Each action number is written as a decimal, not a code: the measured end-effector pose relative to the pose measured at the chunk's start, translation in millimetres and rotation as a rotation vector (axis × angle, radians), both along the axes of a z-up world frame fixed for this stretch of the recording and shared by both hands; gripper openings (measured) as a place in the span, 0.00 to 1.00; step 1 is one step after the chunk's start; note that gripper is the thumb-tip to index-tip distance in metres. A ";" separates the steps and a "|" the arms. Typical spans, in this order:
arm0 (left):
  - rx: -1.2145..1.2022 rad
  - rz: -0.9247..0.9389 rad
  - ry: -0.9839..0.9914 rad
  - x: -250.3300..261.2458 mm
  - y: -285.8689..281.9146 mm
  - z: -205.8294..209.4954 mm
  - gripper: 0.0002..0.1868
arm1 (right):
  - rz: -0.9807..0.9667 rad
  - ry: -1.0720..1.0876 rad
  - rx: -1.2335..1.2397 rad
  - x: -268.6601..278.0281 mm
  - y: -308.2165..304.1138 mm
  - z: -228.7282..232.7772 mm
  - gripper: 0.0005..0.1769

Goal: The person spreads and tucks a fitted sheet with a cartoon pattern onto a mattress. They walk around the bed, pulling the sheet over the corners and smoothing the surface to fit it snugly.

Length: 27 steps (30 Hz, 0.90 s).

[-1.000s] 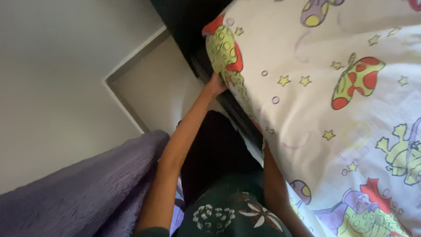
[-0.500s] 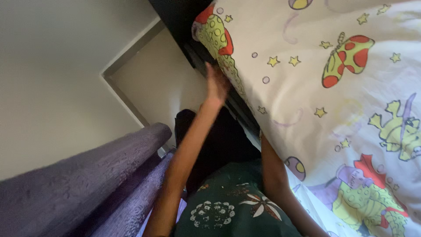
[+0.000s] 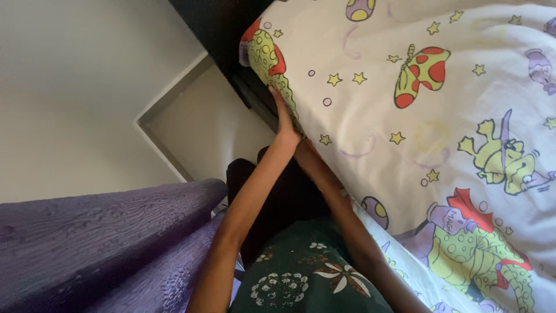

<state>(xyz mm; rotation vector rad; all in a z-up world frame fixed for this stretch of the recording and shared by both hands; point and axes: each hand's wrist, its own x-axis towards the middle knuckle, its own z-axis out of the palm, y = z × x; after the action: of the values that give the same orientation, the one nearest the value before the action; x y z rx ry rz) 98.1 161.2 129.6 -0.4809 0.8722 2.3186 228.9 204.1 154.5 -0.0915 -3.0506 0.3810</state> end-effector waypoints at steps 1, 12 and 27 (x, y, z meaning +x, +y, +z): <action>-0.022 0.002 -0.037 -0.8 0.8 -0.9 0.63 | 0.017 0.008 0.029 6.2 -6.4 0.7 0.37; 0.048 0.026 -0.064 -7.9 6.7 -11.1 0.62 | 0.160 0.164 0.118 79.3 -11.6 70.4 0.41; 0.122 0.065 -0.166 -7.4 -0.2 -71.3 0.47 | 0.356 0.125 -0.034 -52.2 80.9 261.1 0.16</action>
<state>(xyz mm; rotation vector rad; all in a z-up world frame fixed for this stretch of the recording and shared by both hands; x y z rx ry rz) 90.8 161.0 58.4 -0.6475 0.6409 2.3350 176.7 285.0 415.5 0.4610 -2.9296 0.4394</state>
